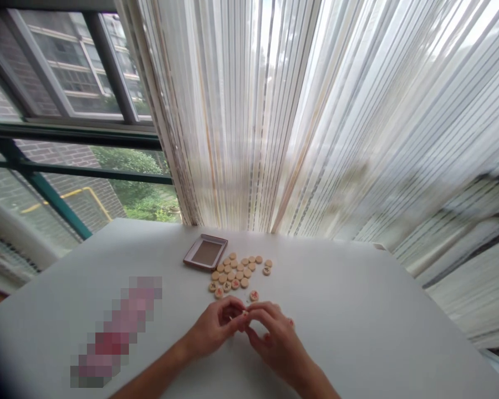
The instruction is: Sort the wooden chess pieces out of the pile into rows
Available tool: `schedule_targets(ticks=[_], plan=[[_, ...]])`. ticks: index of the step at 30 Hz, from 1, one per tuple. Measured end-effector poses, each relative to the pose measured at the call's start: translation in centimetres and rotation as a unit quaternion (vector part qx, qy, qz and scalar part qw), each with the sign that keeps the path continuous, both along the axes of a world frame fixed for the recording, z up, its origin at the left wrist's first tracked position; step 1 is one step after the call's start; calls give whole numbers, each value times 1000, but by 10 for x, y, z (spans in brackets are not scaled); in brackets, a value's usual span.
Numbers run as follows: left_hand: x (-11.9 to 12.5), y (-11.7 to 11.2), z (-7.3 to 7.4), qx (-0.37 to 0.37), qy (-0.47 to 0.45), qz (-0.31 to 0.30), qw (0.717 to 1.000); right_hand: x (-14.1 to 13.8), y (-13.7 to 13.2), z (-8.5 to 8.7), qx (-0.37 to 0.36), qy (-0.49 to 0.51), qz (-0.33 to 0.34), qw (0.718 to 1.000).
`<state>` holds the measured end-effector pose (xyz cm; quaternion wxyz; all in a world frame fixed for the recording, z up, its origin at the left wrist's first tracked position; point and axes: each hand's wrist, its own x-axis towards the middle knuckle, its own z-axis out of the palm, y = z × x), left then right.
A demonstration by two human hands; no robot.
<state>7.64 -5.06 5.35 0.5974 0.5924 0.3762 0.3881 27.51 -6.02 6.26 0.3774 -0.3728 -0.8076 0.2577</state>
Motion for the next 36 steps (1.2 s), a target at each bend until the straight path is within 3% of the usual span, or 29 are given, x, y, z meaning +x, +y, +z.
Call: schedule_targets(ticks=[3, 6, 9, 12, 16, 20, 24, 36], plan=[[-2, 1, -3, -26, -16, -2, 1000, 0, 0, -3, 43, -31, 14, 998], [-10, 7, -3, -5, 1, 40, 999, 6, 2, -1, 59, -43, 4, 997], [-20, 15, -5, 8, 14, 105, 994, 16, 7, 2, 62, -39, -39, 997], [-26, 22, -9, -11, -27, 117, 993, 26, 13, 3, 56, -29, -89, 994], [-20, 17, -11, -58, -85, 88, 991, 25, 11, 2, 42, -17, -106, 993], [-10, 4, -8, -109, -96, 33, 989, 9, -1, 2, 52, -24, -50, 997], [-4, -3, -5, -119, -79, 0, 990, -3, -9, 4, 65, -49, -14, 997], [-10, -3, -1, -119, -94, -61, 987, 0, -9, 7, 78, -62, -28, 995]])
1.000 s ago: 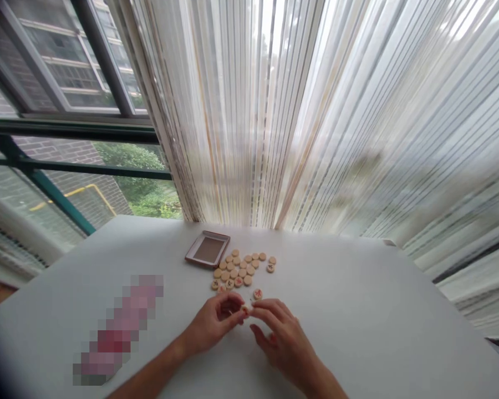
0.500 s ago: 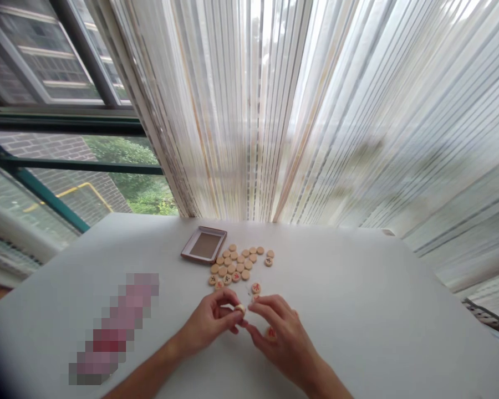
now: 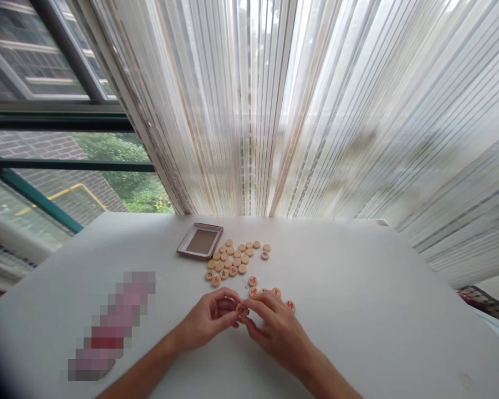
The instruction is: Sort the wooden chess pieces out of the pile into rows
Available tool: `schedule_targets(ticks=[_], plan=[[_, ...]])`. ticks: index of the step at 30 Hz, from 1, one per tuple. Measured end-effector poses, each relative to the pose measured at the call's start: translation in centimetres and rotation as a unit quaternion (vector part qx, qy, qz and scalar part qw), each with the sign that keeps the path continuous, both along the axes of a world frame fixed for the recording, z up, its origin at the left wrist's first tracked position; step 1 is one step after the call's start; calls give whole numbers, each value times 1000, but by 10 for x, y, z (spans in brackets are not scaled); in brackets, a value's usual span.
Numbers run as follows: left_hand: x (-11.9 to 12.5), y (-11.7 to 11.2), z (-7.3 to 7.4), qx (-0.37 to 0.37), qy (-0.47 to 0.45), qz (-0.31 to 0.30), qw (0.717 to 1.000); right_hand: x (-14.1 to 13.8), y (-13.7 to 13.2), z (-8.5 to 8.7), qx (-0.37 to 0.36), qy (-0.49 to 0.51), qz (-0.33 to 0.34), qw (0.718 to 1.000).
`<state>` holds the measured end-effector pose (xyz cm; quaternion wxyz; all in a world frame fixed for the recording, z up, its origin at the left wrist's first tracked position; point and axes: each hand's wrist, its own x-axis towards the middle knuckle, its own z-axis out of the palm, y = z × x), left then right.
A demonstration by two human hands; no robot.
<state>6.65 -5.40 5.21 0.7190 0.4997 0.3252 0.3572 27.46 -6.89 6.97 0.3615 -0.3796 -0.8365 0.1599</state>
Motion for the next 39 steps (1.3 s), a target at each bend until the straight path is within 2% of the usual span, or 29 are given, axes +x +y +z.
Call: schedule_targets(ticks=[5, 14, 18, 23, 31, 36, 39], plan=[[1, -1, 2, -8, -2, 4, 1000, 1, 0, -3, -6, 0, 5, 1000], [8, -3, -7, 18, 18, 74, 997, -6, -2, -4, -6, 18, 6, 1000], [7, -4, -3, 35, 33, 60, 997, -8, -3, -4, -16, 14, -8, 1000], [4, -2, 4, 49, 46, 26, 997, -5, -2, -7, -21, 16, 10, 1000], [6, -5, 0, 63, 31, 17, 997, -3, -1, 0, -17, -4, 16, 1000], [5, -6, 0, 53, 29, 18, 998, -3, -3, -1, -29, -23, 26, 999], [5, -5, 0, 40, 18, 17, 999, -3, -4, -2, -30, -13, 9, 999]])
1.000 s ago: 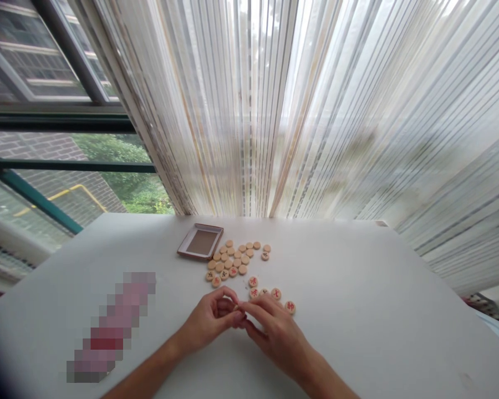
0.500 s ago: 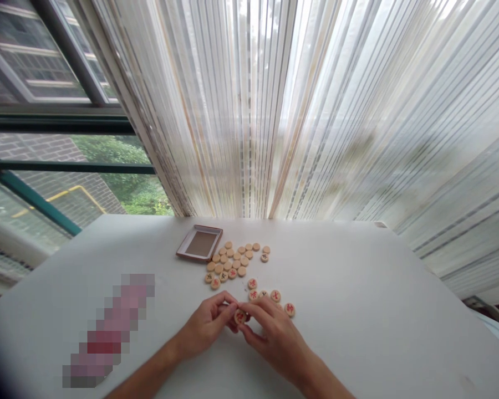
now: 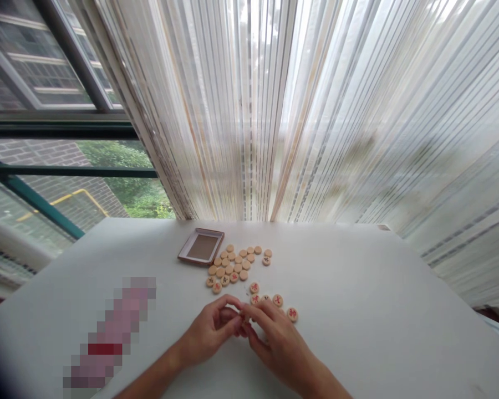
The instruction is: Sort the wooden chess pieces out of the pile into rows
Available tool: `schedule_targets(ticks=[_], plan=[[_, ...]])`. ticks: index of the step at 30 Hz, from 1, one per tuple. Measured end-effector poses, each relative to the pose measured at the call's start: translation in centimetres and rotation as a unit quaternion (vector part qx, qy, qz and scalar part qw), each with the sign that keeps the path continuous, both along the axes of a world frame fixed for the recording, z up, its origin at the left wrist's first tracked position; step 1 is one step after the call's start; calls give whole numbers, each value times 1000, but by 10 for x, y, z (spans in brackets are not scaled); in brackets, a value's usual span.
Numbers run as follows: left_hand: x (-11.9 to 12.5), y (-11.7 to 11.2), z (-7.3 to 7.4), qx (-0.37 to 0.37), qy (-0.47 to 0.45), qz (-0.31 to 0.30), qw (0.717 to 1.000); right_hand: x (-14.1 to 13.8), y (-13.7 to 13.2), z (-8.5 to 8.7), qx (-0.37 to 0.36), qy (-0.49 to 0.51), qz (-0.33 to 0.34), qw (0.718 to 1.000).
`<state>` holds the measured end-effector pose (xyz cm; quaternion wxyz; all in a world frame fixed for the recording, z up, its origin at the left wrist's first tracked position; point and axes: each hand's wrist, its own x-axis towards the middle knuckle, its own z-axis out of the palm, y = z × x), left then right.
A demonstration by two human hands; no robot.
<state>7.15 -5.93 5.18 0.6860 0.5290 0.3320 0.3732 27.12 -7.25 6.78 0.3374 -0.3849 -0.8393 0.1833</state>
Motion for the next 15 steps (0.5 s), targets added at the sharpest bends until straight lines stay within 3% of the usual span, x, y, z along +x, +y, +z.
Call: schedule_targets(ticks=[15], plan=[[-2, -2, 2, 21, 1, -12, 1000, -2, 1, -2, -41, 51, -22, 998]])
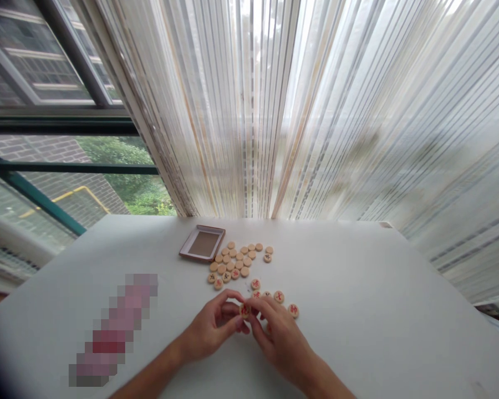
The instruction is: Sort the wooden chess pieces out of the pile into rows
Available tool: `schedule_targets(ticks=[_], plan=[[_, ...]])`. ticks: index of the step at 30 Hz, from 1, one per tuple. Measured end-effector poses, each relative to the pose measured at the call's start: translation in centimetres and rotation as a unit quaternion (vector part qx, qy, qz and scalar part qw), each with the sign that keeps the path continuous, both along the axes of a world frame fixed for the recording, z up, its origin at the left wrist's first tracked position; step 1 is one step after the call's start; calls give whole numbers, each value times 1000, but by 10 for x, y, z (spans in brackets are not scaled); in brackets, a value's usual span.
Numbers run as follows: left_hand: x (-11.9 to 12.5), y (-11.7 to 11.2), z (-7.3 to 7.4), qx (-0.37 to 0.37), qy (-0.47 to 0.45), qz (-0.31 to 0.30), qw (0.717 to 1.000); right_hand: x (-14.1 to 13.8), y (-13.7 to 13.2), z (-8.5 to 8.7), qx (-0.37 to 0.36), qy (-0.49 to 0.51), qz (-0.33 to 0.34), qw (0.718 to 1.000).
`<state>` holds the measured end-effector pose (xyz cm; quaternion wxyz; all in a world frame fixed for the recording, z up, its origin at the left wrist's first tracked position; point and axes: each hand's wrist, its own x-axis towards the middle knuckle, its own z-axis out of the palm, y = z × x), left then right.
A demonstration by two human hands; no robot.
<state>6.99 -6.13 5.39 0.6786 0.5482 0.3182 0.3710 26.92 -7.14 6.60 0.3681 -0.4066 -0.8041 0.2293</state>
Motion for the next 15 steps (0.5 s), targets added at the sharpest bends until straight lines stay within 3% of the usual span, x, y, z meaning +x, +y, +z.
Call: schedule_targets(ticks=[10, 15], plan=[[2, -2, 10, 88, 84, 16, 992, -2, -2, 4, -63, 25, -25, 997], [2, -3, 12, 139, 129, 17, 982, -2, -1, -3, -92, 40, -30, 994]])
